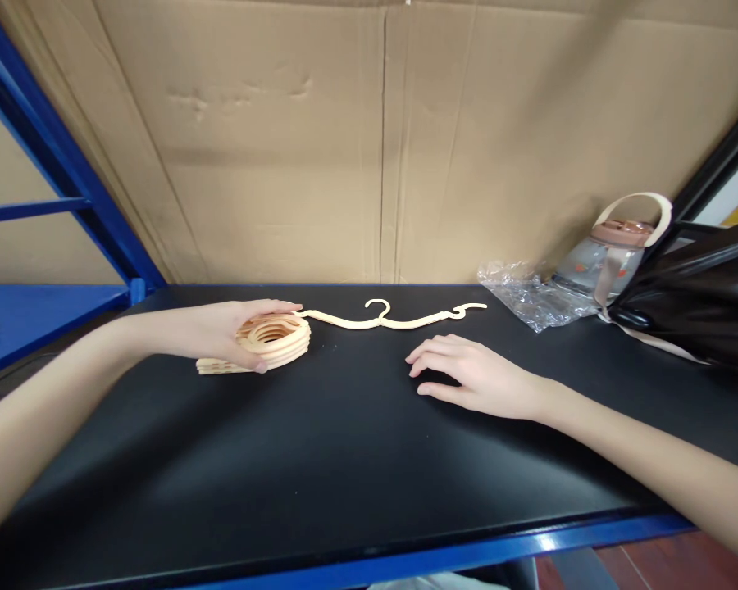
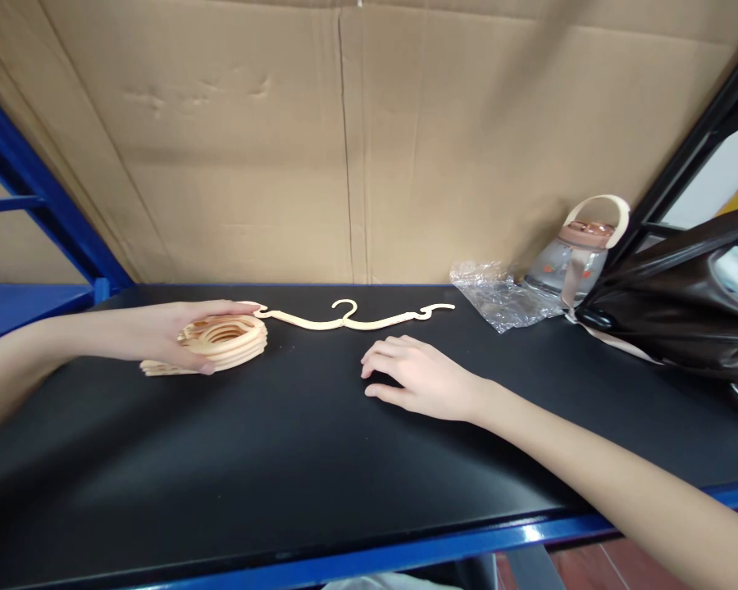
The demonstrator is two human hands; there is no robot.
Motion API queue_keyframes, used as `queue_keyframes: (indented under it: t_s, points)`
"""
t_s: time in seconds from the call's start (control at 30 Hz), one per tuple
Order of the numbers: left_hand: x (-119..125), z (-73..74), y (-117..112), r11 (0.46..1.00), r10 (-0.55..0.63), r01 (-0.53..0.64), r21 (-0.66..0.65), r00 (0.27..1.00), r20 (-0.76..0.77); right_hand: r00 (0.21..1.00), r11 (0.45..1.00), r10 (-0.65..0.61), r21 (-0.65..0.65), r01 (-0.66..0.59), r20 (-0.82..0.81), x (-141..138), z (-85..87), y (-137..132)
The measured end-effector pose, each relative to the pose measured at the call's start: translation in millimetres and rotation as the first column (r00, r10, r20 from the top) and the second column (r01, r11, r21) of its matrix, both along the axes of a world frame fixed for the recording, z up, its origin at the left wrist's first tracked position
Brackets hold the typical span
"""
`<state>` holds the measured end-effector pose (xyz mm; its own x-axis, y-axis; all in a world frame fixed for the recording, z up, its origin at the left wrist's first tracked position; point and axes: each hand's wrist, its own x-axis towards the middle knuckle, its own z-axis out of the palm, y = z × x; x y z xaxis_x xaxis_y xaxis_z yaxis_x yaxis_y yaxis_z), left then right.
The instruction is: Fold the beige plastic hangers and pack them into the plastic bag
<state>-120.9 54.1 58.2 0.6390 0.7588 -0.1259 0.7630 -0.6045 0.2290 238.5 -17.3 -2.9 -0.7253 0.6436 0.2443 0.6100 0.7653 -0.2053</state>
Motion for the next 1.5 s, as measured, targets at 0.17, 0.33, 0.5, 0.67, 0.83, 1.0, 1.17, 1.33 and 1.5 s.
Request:
queue_keyframes:
  t_s: [0.17, 0.33, 0.5, 0.67, 0.83, 1.0, 1.17, 1.33, 1.5]
  points:
    - [-1.1, -0.8, 9.1, 0.993, 0.092, -0.097, -0.071, 0.994, -0.063, 1.0, 1.0, 0.007, 0.003, -0.007, -0.001, 1.2, -1.5, 0.6]
    - [-0.9, 1.0, 7.5, 0.99, 0.101, -0.106, -0.096, 0.993, -0.058, 1.0, 1.0, 0.013, 0.013, -0.013, -0.008, 2.8, -2.3, 0.9]
    - [-0.8, 1.3, 6.5, 0.993, 0.087, -0.09, -0.075, 0.996, -0.037, 1.0, 1.0, 0.012, 0.008, -0.012, -0.011, 2.4, -2.3, 1.1]
    - [-0.2, 0.6, 7.1, 0.991, 0.082, -0.083, -0.107, 0.997, -0.015, 1.0, 1.0, 0.013, 0.001, -0.013, -0.007, 1.2, -1.5, 0.8]
    - [1.1, 2.3, 7.1, 0.988, 0.099, -0.102, -0.12, 0.995, -0.032, 1.0, 1.0, 0.009, -0.006, -0.009, -0.002, 0.8, -0.6, 1.2]
    - [-0.9, 1.2, 7.9, 0.989, 0.086, -0.091, -0.112, 0.995, -0.05, 1.0, 1.0, 0.012, -0.007, -0.012, -0.014, 0.2, -0.9, 1.6]
    - [3.6, 0.3, 4.3, 0.99, 0.089, -0.098, -0.099, 0.992, -0.086, 0.997, 1.0, -0.017, -0.006, 0.016, -0.075, 2.7, -4.8, 5.9]
    - [9.9, 0.6, 1.7, 0.99, 0.108, -0.118, -0.071, 0.985, -0.134, 0.977, 0.988, -0.135, 0.056, 0.146, -0.165, 11.2, -11.3, 20.3]
    - [5.6, -1.8, 6.5, 0.994, 0.101, -0.107, -0.034, 0.985, -0.141, 0.962, 0.968, -0.246, 0.009, 0.249, -0.116, 17.4, -19.0, 30.3]
